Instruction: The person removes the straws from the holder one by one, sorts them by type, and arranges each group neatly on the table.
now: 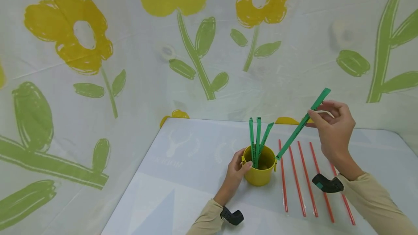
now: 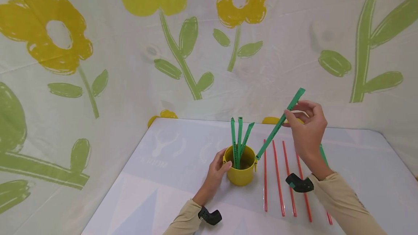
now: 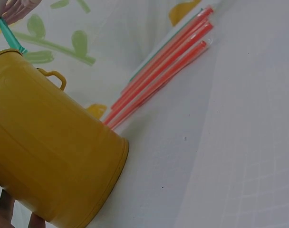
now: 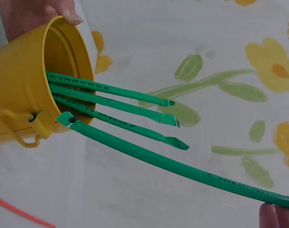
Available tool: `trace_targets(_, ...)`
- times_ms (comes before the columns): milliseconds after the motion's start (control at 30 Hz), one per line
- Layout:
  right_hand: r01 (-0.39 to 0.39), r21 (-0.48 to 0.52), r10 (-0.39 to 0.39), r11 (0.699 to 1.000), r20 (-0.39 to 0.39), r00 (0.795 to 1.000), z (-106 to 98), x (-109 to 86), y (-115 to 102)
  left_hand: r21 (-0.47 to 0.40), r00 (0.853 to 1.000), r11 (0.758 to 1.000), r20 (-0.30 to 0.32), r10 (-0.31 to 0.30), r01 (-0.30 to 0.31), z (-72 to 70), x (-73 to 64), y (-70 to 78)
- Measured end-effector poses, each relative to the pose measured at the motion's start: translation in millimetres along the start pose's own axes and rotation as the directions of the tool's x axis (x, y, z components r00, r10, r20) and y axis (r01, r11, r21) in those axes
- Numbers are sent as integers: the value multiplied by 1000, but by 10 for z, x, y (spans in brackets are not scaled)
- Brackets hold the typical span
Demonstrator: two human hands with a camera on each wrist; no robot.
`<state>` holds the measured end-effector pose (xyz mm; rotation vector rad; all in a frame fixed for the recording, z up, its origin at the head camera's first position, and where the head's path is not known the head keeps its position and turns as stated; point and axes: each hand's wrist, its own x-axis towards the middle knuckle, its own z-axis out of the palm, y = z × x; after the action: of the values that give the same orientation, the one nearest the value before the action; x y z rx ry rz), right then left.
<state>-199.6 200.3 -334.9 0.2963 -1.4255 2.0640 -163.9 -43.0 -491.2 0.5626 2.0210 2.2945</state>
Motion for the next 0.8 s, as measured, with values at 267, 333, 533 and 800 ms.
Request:
trace_targets(267,-28,-88,25,996,-35,999,-179,39,-34,4,1000,1000,16,-7,7,12,-21,124)
trace_targets(333,-37,-92,33,995,-40,999,-219,45,-45,4,1000,1000,15,-10,10,9,-22,125)
trace_targets(533,-81,-174,65,981,-93,994,-375,58,-63,2,1000,1000,17,-16,16,8,-22,133)
trace_targets(800,-214,-342,156,915,-190,969,-589,90,-43,2,999,999,-6,-42,42,-30,28,-121)
